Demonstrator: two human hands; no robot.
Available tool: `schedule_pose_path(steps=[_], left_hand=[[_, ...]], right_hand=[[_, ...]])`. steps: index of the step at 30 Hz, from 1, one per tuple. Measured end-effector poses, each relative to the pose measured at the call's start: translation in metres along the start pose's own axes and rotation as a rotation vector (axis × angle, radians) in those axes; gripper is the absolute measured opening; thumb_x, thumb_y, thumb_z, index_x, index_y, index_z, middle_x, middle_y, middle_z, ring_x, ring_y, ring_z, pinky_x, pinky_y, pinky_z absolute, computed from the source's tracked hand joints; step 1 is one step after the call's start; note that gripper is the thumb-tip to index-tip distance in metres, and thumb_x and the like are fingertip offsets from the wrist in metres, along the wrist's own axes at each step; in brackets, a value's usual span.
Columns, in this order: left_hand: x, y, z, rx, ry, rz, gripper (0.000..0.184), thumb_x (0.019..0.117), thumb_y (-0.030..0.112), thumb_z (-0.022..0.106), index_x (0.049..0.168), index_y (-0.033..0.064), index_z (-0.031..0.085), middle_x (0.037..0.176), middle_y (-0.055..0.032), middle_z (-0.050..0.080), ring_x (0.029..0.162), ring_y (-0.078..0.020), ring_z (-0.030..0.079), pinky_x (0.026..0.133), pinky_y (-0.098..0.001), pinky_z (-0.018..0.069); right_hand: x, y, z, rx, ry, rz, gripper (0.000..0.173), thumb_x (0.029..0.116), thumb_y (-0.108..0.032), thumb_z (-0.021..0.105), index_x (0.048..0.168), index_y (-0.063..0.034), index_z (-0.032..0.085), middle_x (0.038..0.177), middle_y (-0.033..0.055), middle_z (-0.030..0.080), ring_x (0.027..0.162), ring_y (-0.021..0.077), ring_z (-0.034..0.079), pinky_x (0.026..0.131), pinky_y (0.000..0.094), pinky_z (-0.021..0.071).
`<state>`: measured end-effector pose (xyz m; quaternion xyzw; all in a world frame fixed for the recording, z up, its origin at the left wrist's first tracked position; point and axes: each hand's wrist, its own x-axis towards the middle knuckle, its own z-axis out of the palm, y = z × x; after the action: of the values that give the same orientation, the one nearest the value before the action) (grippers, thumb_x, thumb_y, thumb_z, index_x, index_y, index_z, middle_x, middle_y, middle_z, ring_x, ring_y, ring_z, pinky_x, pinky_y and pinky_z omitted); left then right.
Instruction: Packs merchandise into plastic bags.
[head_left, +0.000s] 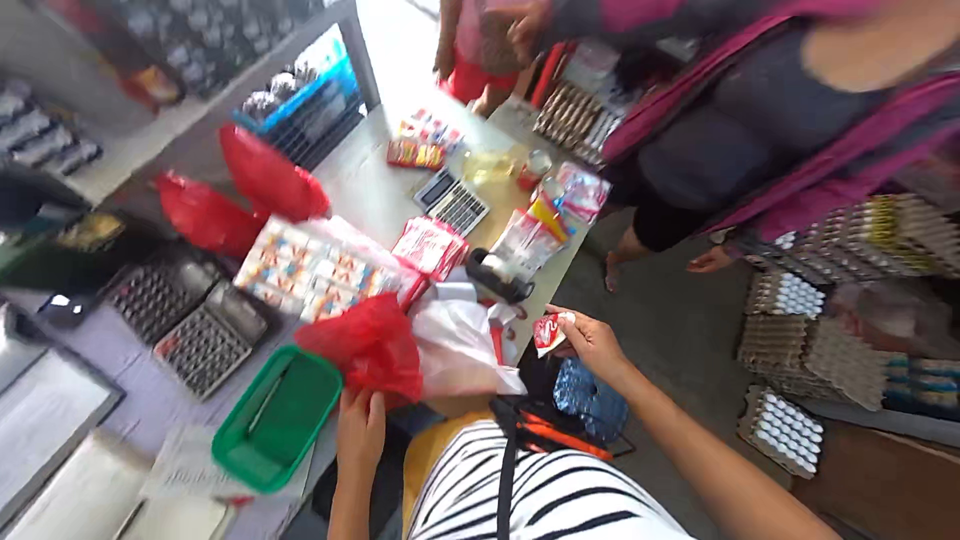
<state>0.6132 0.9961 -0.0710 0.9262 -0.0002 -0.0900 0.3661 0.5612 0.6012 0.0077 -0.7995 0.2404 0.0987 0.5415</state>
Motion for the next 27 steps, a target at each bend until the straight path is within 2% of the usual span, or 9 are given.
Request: schedule_pose_path(steps=[4,8,12,13,15,17,19,22,27], left_hand=[[0.006,0.009,-0.004,0.046,0.032,0.03,0.052,0.1048,0.032,0.039,0.102,-0.0043,0.075,0.119,-0.0307,0.065,0.114,-0.046,0.063,0.097,-0.0639,0.0493],[0.009,0.015,-0.014,0.044,0.115,0.062,0.019,0.0958,0.009,0.066,0.104,-0.0072,0.073,0.117,-0.0332,0.062,0.106,-0.0474,0.064,0.091,-0.0611,0.0537],[0.012,0.014,-0.022,0.015,0.244,0.188,0.027,0.087,-0.001,0.065,0.113,-0.0023,0.072,0.124,-0.0337,0.057,0.111,-0.0481,0.061,0.091,-0.058,0.054],[0.012,0.015,-0.029,0.012,0.275,0.204,0.028,0.0871,0.0,0.065,0.114,-0.0018,0.072,0.125,-0.0337,0.057,0.112,-0.0474,0.06,0.091,-0.0567,0.0541],[0.007,0.016,-0.049,0.01,0.317,0.206,0.031,0.0883,0.003,0.065,0.118,-0.0041,0.07,0.128,-0.0352,0.056,0.117,-0.0465,0.059,0.096,-0.0535,0.053],[0.004,0.012,-0.07,0.02,0.348,0.182,0.034,0.0897,0.005,0.062,0.121,-0.0065,0.068,0.131,-0.0358,0.055,0.122,-0.0448,0.057,0.102,-0.0503,0.0503],[-0.001,0.004,-0.087,0.019,0.389,0.166,0.029,0.0921,0.005,0.059,0.116,-0.0073,0.071,0.129,-0.0337,0.057,0.121,-0.0405,0.057,0.103,-0.0461,0.0492],[-0.007,0.001,-0.095,0.039,0.406,0.141,0.022,0.0942,0.001,0.056,0.1,-0.007,0.075,0.115,-0.0298,0.064,0.108,-0.0347,0.063,0.095,-0.0428,0.0521],[-0.012,0.036,-0.03,0.131,-0.17,0.017,0.041,0.0975,0.031,0.06,0.121,-0.0016,0.068,0.134,-0.031,0.056,0.12,-0.0454,0.06,0.097,-0.0619,0.0515]], right_hand=[[0.007,-0.019,-0.024,0.076,0.275,0.005,0.038,0.1111,-0.019,0.041,0.131,-0.0009,0.067,0.124,0.013,0.072,0.087,0.0171,0.076,0.077,0.0357,0.0649],[0.005,-0.061,-0.05,0.361,0.498,-0.093,0.038,0.1111,-0.016,0.039,0.125,0.0048,0.067,0.104,0.0143,0.077,0.078,0.0209,0.076,0.071,0.0381,0.0661],[0.006,-0.092,-0.069,0.249,0.558,-0.173,0.037,0.1115,-0.019,0.042,0.131,0.0015,0.065,0.106,0.0132,0.076,0.083,0.0185,0.077,0.076,0.0358,0.0665],[0.003,-0.096,-0.073,0.079,0.547,-0.162,0.038,0.1113,-0.023,0.045,0.131,0.0003,0.066,0.109,0.0131,0.075,0.088,0.0177,0.077,0.08,0.0368,0.0662],[-0.01,-0.098,-0.074,-0.285,0.486,-0.133,0.043,0.1105,-0.032,0.047,0.119,0.0043,0.069,0.104,0.0214,0.072,0.092,0.0297,0.073,0.086,0.0545,0.0581],[-0.023,-0.095,-0.074,-0.471,0.371,-0.134,0.05,0.1108,-0.036,0.045,0.108,0.0075,0.068,0.095,0.0264,0.07,0.087,0.0386,0.071,0.082,0.0648,0.0548],[-0.033,-0.084,-0.077,-0.527,0.229,-0.195,0.049,0.1106,-0.037,0.044,0.103,0.0057,0.068,0.087,0.0213,0.069,0.078,0.0321,0.07,0.075,0.0594,0.0567],[-0.033,-0.049,-0.08,-0.51,-0.047,-0.276,0.044,0.1094,-0.034,0.043,0.113,0.0008,0.07,0.099,0.0128,0.071,0.084,0.0191,0.072,0.078,0.0466,0.0615],[-0.023,0.004,-0.049,-0.447,-0.291,-0.315,0.042,0.1103,-0.029,0.042,0.125,-0.0006,0.069,0.125,0.0136,0.07,0.112,0.0179,0.069,0.099,0.0411,0.0561]])
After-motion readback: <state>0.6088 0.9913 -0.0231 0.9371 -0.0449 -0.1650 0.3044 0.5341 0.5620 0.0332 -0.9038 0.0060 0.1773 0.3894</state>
